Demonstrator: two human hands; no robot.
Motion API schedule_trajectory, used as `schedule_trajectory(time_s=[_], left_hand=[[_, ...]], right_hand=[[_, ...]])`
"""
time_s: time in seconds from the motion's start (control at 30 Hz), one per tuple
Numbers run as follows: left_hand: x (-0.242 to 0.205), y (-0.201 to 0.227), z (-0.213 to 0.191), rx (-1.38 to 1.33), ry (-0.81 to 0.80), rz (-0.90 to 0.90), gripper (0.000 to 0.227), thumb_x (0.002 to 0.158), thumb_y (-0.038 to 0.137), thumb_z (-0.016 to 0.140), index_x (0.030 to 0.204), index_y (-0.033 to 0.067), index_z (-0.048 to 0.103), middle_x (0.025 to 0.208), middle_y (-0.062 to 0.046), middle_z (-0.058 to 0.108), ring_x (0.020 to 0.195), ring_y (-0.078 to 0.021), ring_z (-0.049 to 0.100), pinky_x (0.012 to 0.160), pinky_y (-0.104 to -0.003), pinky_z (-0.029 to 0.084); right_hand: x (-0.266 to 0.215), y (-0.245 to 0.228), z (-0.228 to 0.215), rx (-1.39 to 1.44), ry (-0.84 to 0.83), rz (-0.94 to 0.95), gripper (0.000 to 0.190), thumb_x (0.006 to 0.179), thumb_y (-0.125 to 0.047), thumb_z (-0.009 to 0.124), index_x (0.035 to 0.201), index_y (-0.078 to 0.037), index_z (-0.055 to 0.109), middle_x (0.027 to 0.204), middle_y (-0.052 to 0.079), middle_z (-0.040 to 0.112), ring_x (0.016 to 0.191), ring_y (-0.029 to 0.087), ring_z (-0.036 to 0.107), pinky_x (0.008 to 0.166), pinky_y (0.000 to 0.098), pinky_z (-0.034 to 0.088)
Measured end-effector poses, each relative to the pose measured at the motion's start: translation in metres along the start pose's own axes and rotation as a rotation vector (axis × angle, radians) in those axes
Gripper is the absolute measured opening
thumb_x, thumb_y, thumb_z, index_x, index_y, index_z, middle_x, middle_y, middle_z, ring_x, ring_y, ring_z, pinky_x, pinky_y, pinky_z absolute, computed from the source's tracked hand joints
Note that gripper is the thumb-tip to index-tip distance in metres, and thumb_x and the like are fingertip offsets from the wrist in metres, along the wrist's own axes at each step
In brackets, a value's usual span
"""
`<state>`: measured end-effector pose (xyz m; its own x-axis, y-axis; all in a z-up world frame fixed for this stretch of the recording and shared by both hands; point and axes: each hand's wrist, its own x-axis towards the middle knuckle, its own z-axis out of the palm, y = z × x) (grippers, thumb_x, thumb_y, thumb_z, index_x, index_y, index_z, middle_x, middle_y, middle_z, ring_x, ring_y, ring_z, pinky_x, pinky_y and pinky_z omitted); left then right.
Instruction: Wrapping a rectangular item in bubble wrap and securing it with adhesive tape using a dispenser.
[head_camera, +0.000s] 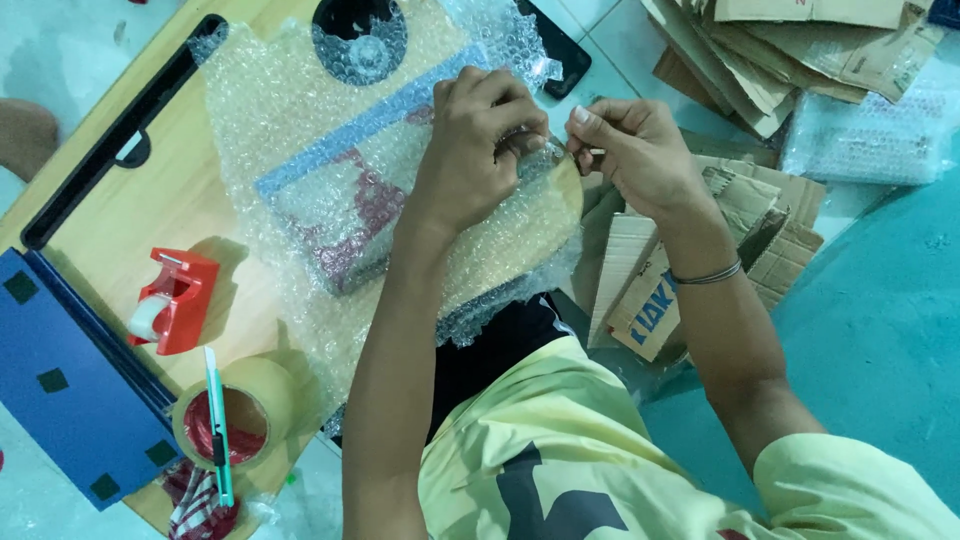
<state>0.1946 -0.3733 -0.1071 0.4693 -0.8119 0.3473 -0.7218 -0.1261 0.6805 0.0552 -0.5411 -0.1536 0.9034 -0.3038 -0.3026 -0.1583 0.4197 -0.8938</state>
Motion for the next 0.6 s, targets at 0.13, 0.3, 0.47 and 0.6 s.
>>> schedule_trajectory(time_s=[0.13,0.3,0.47,0.6], left_hand=[[-0.001,0.000,0.002,0.009,0.015,0.011,0.016,0.079,-0.006,0.073,0.082,0.0098,0.070,0.092,0.003,0.063,0.093,-0.0189,0.051,0.092,-0.037,0.034],[0.001,-0.002,-0.001,-0.052,0.007,-0.002,0.022,0.072,-0.014,0.062,0.082,0.0055,0.065,0.094,0.001,0.064,0.094,-0.0206,0.050,0.091,-0.035,0.034],[-0.003,-0.007,0.001,-0.094,-0.025,-0.063,0.035,0.081,-0.001,0.077,0.108,0.0173,0.064,0.097,0.005,0.069,0.094,-0.0166,0.055,0.096,-0.037,0.036],[-0.005,-0.004,-0.008,-0.294,-0.009,-0.112,0.063,0.082,-0.001,0.078,0.136,0.0213,0.055,0.107,0.002,0.074,0.091,-0.0135,0.062,0.099,-0.034,0.040]], right_hand=[[0.005,-0.001,0.003,0.248,-0.030,0.102,0.015,0.105,-0.014,0.062,0.096,-0.005,0.070,0.085,0.004,0.067,0.069,0.006,0.057,0.064,0.0179,0.047],[0.007,-0.003,-0.007,0.435,0.163,0.086,0.023,0.108,-0.025,0.057,0.094,-0.008,0.061,0.087,0.008,0.068,0.078,0.016,0.063,0.078,0.0333,0.056],[-0.006,-0.013,-0.002,0.143,0.186,-0.142,0.019,0.105,-0.021,0.066,0.103,-0.003,0.069,0.099,0.010,0.073,0.078,0.013,0.066,0.074,0.0243,0.059],[-0.022,-0.021,0.017,-0.153,0.199,-0.391,0.015,0.112,-0.015,0.060,0.109,0.000,0.064,0.096,0.009,0.067,0.083,0.015,0.062,0.082,0.0231,0.055]])
